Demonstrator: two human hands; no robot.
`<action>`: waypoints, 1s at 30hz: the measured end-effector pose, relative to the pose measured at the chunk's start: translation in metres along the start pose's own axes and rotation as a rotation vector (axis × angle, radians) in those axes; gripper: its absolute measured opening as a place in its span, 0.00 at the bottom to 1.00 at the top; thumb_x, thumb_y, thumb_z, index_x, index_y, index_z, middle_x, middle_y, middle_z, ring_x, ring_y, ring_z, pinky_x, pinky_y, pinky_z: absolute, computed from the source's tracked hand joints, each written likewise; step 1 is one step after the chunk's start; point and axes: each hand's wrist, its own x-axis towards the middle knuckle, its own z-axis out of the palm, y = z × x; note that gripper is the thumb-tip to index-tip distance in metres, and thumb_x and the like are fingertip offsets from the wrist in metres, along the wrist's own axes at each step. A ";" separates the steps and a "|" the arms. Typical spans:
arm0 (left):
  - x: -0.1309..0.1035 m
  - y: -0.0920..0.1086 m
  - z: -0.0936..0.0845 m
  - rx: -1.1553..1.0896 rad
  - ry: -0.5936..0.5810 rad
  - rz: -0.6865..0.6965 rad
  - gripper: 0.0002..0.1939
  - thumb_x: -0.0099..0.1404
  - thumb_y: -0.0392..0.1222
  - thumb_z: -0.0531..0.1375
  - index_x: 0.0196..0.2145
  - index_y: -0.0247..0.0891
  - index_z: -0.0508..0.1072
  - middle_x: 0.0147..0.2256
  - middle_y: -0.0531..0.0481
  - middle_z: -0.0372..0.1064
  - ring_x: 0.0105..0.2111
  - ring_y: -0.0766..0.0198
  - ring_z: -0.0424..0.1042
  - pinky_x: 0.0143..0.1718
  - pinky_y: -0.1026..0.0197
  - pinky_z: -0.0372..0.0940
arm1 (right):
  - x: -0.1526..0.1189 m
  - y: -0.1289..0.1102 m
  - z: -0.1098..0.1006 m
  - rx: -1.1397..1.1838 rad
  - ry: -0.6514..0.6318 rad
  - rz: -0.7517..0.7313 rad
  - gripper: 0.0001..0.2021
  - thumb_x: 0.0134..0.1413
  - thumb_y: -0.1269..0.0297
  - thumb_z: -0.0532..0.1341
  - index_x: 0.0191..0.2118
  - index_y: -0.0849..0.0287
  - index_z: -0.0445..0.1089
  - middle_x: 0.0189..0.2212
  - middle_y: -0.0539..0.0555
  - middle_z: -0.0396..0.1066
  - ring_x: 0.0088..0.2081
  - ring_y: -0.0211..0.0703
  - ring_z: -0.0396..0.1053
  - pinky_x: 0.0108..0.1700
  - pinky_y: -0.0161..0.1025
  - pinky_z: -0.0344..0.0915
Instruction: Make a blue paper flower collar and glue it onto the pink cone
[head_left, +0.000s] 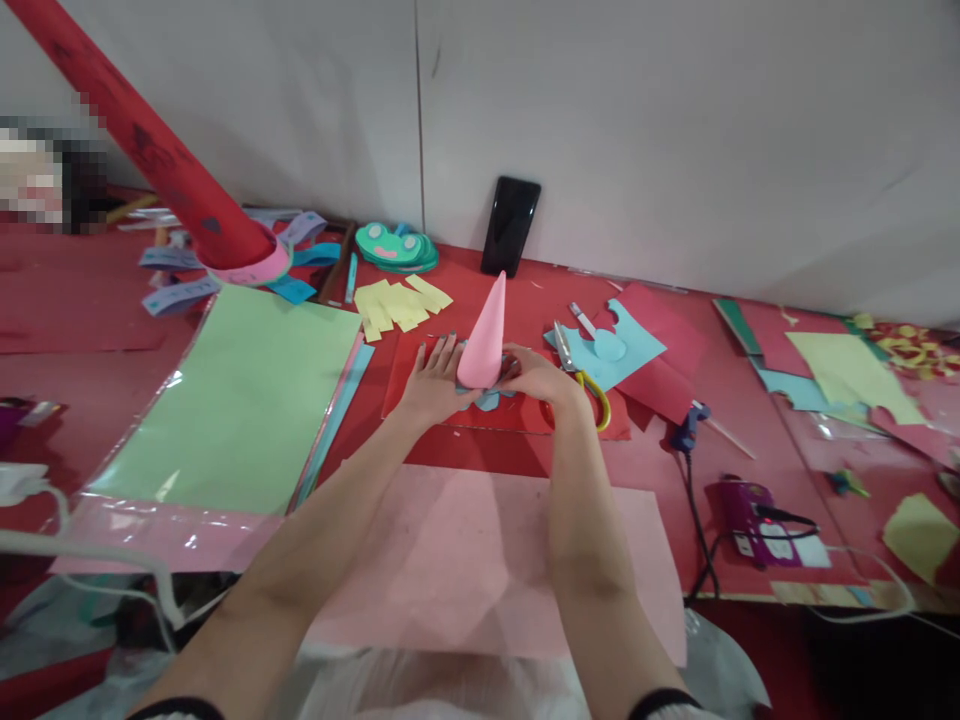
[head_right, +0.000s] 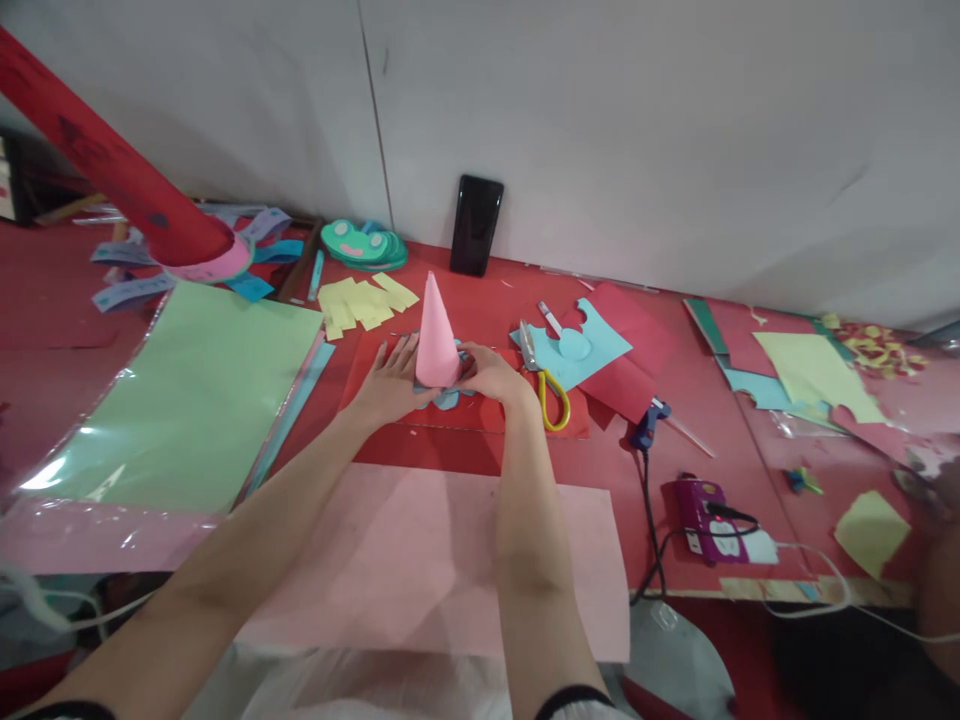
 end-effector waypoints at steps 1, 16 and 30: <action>0.000 0.000 -0.001 0.006 -0.007 -0.002 0.42 0.61 0.57 0.54 0.65 0.30 0.47 0.67 0.37 0.40 0.67 0.48 0.38 0.66 0.43 0.32 | 0.000 -0.001 0.000 -0.026 0.006 -0.008 0.30 0.37 0.78 0.67 0.51 0.60 0.65 0.29 0.49 0.69 0.27 0.35 0.67 0.31 0.35 0.66; -0.002 0.003 -0.002 0.045 -0.012 -0.009 0.41 0.62 0.57 0.52 0.66 0.31 0.46 0.67 0.37 0.41 0.67 0.49 0.38 0.65 0.42 0.32 | 0.004 0.003 0.001 -0.065 -0.007 -0.064 0.28 0.37 0.72 0.68 0.50 0.61 0.68 0.32 0.52 0.73 0.29 0.37 0.67 0.33 0.36 0.67; -0.003 0.003 -0.003 0.057 -0.027 0.001 0.41 0.63 0.57 0.52 0.65 0.28 0.47 0.67 0.36 0.37 0.67 0.50 0.36 0.66 0.43 0.31 | 0.002 -0.003 0.003 -0.240 0.024 -0.040 0.28 0.39 0.67 0.69 0.51 0.62 0.67 0.37 0.56 0.72 0.31 0.38 0.68 0.37 0.39 0.66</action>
